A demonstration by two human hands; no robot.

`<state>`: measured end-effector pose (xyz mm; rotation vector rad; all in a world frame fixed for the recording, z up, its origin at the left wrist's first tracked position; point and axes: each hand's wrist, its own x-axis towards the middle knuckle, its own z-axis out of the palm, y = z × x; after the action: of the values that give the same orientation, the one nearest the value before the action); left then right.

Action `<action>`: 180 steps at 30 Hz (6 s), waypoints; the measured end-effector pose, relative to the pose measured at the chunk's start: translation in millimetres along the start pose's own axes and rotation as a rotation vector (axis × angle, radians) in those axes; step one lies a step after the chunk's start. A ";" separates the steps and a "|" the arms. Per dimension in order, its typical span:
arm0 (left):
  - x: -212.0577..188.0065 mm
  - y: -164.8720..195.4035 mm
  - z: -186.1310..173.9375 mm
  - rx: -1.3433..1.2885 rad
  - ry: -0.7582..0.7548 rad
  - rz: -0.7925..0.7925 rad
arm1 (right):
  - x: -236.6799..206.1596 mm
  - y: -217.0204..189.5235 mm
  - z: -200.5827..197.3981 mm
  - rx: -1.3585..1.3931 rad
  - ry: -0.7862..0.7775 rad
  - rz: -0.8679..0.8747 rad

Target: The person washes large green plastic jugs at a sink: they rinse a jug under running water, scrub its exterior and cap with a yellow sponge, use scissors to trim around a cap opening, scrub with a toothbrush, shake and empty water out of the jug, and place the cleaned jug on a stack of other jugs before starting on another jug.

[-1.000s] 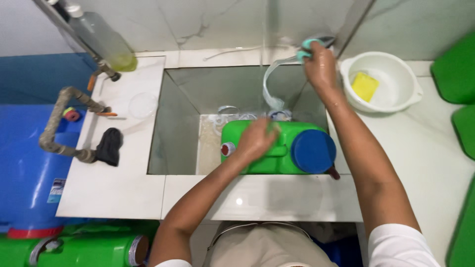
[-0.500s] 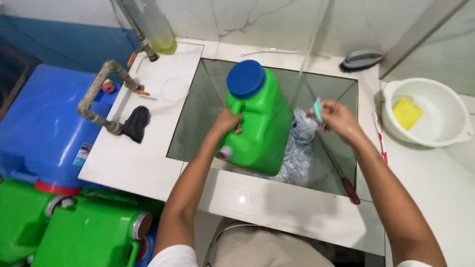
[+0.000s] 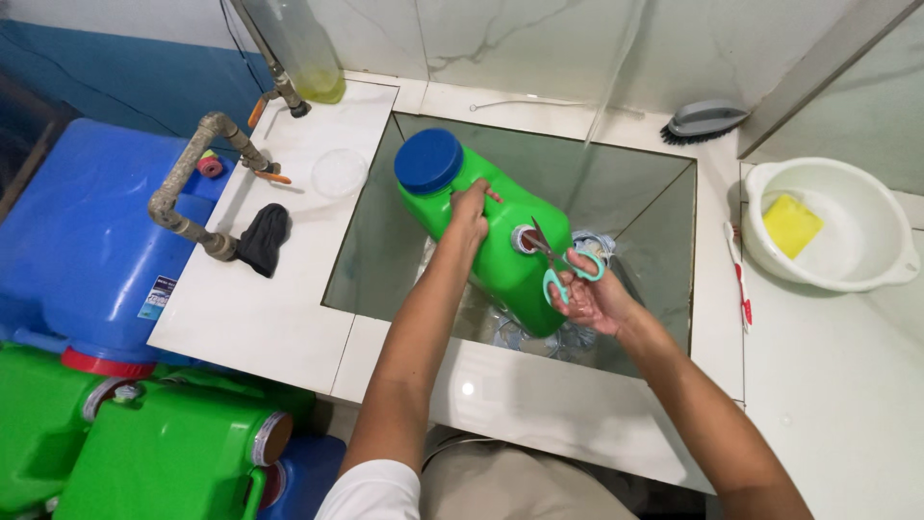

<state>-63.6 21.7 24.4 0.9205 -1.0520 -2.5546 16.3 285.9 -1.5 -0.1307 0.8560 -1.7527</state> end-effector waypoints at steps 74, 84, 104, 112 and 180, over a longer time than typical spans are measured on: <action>-38.0 -69.9 39.1 0.209 -0.299 0.006 | -33.3 -62.3 45.0 -1.760 0.432 -0.489; -41.9 -76.3 35.2 0.138 -0.336 0.071 | -17.9 -67.8 54.0 -1.865 0.428 -0.605; -20.8 -67.9 36.3 0.012 -0.204 0.125 | -37.4 -80.9 27.1 -1.363 0.751 -0.459; -26.7 -73.8 45.0 0.030 -0.259 0.098 | -25.5 -62.7 0.0 -1.241 0.769 -0.461; -76.7 1.8 -15.4 1.747 -0.827 0.455 | -169.0 -151.5 -167.4 -1.758 1.694 -0.212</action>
<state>5.6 44.5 53.0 -0.4006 -3.2131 -1.0246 -123.0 530.0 22.2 0.2006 3.4124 -0.3056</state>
